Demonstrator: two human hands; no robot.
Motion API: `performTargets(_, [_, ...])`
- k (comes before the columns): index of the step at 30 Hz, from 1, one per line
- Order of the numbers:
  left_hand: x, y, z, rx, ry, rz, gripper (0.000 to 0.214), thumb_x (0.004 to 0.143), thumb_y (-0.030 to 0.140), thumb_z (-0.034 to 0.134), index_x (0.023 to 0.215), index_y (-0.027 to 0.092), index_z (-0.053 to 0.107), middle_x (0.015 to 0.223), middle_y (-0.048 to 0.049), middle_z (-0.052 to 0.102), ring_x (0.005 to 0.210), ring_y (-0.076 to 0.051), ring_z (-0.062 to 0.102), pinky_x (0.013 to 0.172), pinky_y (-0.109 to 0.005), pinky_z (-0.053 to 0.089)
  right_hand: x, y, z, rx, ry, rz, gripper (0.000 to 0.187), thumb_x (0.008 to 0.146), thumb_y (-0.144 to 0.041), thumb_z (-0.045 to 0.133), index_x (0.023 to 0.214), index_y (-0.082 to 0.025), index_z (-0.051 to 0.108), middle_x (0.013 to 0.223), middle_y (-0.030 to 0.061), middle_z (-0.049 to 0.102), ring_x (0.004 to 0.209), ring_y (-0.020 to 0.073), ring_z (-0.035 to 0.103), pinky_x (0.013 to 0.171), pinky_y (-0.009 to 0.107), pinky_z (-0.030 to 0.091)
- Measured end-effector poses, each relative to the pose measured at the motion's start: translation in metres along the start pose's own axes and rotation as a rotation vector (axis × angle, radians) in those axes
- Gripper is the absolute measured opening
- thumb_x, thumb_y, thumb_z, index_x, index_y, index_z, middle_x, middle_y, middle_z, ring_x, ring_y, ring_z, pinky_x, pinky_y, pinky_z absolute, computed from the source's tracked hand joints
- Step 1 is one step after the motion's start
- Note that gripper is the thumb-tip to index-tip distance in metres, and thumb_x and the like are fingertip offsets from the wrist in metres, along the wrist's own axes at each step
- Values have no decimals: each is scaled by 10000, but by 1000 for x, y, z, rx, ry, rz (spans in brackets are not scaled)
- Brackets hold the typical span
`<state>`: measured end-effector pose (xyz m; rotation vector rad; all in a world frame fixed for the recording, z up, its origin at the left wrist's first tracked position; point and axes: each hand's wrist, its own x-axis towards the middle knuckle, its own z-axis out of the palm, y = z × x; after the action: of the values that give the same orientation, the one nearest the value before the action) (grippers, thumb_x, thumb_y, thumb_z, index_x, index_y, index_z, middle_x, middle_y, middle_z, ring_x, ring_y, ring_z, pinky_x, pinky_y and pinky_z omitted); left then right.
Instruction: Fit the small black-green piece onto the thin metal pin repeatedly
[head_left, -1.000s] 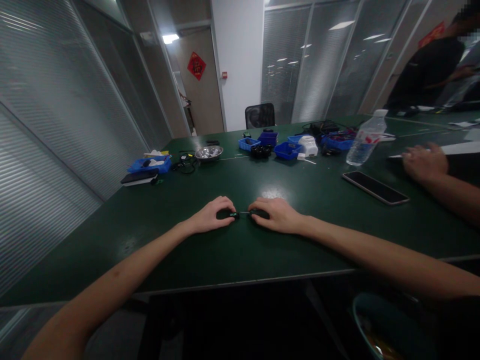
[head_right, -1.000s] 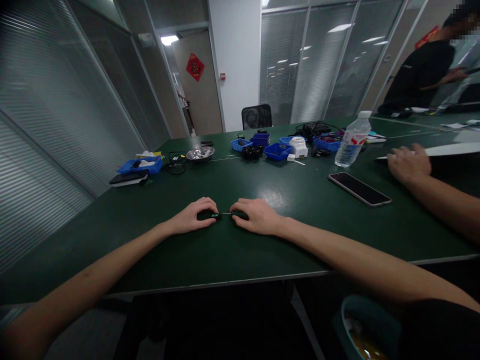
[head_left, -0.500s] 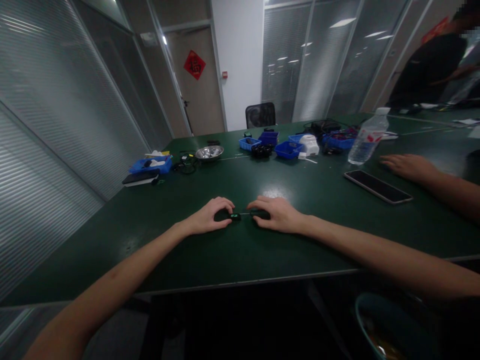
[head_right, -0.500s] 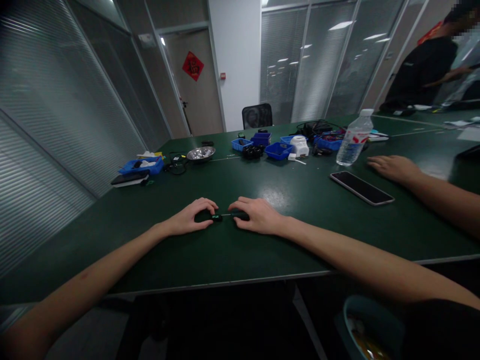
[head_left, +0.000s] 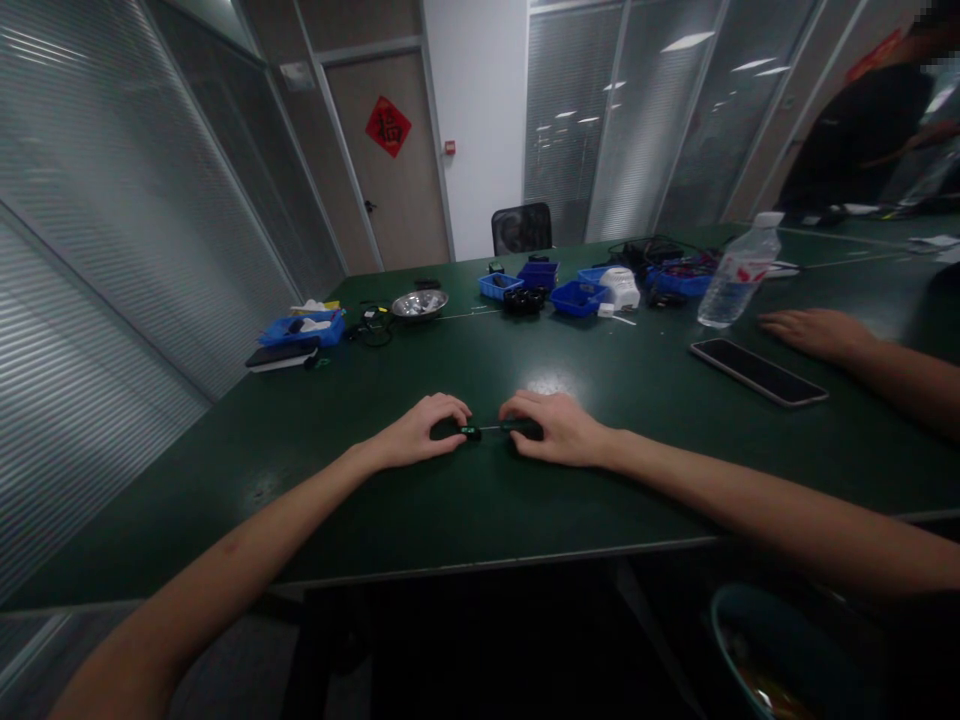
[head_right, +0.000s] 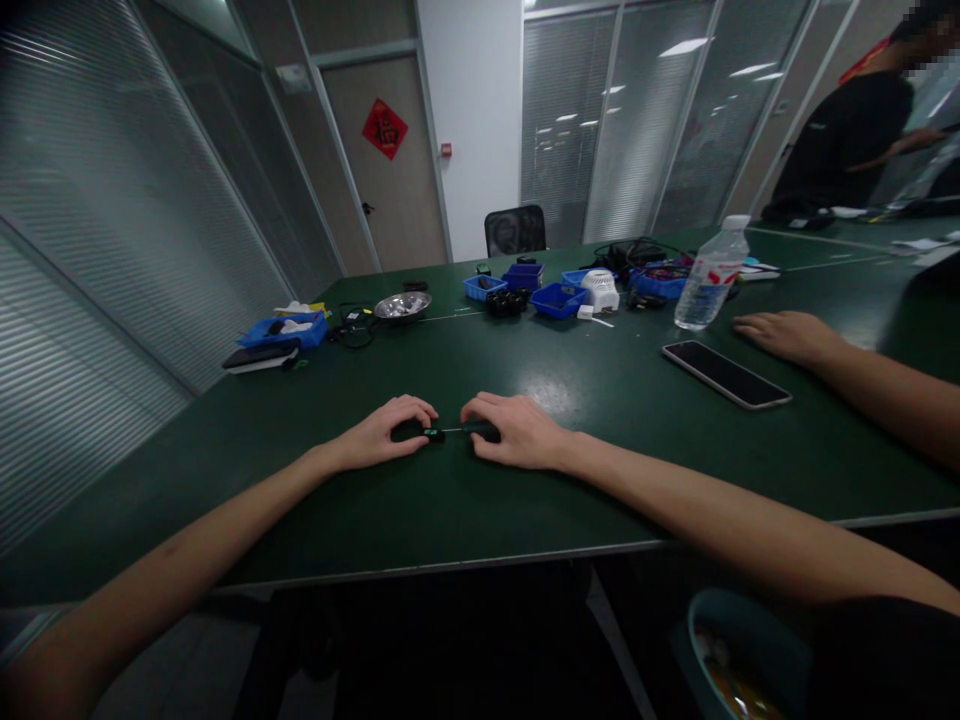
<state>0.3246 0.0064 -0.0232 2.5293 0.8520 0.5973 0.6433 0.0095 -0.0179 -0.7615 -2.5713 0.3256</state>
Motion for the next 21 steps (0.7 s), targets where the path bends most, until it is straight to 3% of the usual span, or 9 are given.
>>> performTargets(21, [-1,-4,0,4,-6,7,181,1036,362,678,1138,213,690,1339,-112,693,1309,-275,606,1165,-462,426,0,5,4,-31,-18,-52,363,1116,-410,513,1333,-201,713,1086,82,751,848,188,681,738,320,448])
